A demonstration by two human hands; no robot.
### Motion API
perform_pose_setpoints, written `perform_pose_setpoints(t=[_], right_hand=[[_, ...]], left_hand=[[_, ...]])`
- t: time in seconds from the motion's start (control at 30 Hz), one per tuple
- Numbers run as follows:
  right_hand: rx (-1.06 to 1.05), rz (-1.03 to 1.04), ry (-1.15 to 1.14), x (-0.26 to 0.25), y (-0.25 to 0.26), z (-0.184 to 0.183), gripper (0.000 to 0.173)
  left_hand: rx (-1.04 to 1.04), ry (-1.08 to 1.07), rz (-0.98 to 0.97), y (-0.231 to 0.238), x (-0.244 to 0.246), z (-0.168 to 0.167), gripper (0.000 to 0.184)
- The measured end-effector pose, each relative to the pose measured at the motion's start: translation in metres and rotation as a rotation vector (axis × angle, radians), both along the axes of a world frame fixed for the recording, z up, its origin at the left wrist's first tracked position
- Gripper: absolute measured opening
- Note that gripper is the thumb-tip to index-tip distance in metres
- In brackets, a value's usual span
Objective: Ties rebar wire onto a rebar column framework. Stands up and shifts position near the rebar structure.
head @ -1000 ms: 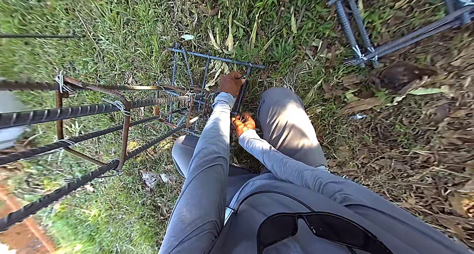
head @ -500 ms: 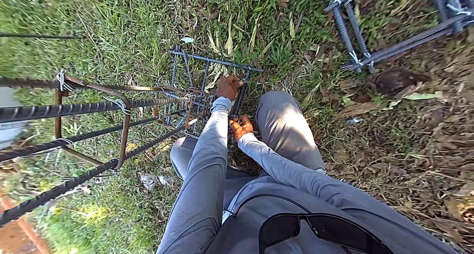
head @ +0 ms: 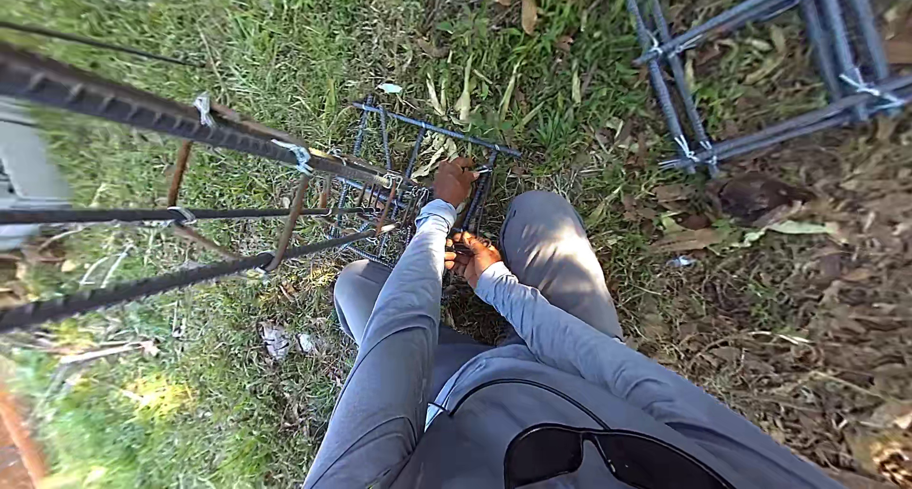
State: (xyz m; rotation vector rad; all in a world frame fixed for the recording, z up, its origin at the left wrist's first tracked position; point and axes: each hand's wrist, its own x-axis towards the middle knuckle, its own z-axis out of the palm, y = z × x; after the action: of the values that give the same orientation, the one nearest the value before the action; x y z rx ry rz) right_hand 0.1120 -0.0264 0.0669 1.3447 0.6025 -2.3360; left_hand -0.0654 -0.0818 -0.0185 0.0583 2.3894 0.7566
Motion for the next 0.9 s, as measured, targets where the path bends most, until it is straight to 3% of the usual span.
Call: perform_pose_setpoints(t=[0.17,0.27,0.33,0.43,0.6,0.73,0.9], right_hand=[[-0.119,-0.018,0.014,0.001,-0.002,0.001,0.039],[-0.181,0.033,0.048,0.0,0.0,-0.004,0.054],[-0.187,0.019,0.022,-0.002,-0.001,-0.005,0.053],[-0.138,0.014,0.003,-0.003,-0.01,-0.004,0.048],[0.035,0.179,-0.025,-0.003,-0.017,0.004,0.056],[0.078,0.276,-0.018,0.001,-0.022,0.002,0.063],[0.118,0.231,0.032,0.005,-0.035,-0.013,0.063]], left_hand=[[0.126,0.085,0.048,-0.009,0.033,0.048,0.04],[0.079,-0.108,0.115,-0.01,0.059,0.099,0.039],[0.203,-0.02,0.093,-0.033,0.082,0.095,0.043],[0.278,-0.158,0.2,-0.06,0.117,0.131,0.044],[0.306,-0.102,0.24,-0.096,0.147,0.133,0.04],[0.116,-0.061,0.242,-0.13,0.171,0.148,0.035],[0.123,-0.021,0.464,-0.164,0.198,0.16,0.041]])
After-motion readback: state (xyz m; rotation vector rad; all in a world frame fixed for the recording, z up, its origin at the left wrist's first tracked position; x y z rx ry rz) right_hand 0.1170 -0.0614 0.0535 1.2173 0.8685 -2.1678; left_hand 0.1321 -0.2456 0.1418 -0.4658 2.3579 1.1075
